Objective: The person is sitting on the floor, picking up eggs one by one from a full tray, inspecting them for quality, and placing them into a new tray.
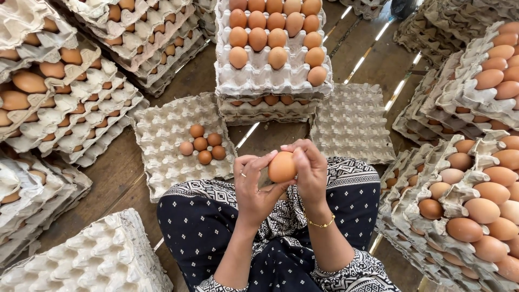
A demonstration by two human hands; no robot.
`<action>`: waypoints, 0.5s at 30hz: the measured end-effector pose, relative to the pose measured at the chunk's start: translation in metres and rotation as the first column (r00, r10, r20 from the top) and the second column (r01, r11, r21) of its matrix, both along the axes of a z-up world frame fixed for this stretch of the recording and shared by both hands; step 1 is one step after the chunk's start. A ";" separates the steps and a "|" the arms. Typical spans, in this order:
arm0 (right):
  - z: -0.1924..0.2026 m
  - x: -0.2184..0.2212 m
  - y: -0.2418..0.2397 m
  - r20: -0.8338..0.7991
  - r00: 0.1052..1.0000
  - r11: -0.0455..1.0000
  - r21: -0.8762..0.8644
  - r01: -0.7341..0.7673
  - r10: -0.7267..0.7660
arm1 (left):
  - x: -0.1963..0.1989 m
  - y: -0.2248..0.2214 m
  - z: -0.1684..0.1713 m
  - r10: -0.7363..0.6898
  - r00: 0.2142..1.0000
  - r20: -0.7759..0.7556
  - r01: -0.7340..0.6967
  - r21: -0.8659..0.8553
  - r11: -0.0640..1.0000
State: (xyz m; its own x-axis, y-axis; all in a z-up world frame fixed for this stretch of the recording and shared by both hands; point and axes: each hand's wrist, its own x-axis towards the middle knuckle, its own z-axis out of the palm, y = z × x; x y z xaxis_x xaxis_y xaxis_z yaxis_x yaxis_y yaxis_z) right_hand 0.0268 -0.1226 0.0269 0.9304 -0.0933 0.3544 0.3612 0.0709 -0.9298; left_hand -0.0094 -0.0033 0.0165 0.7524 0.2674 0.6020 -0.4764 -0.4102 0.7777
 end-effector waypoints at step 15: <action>0.003 0.005 0.004 -0.059 0.995 0.981 -0.173 -0.093 0.084 | 0.008 -0.003 -0.014 0.114 0.976 0.183 -0.133 0.094 0.987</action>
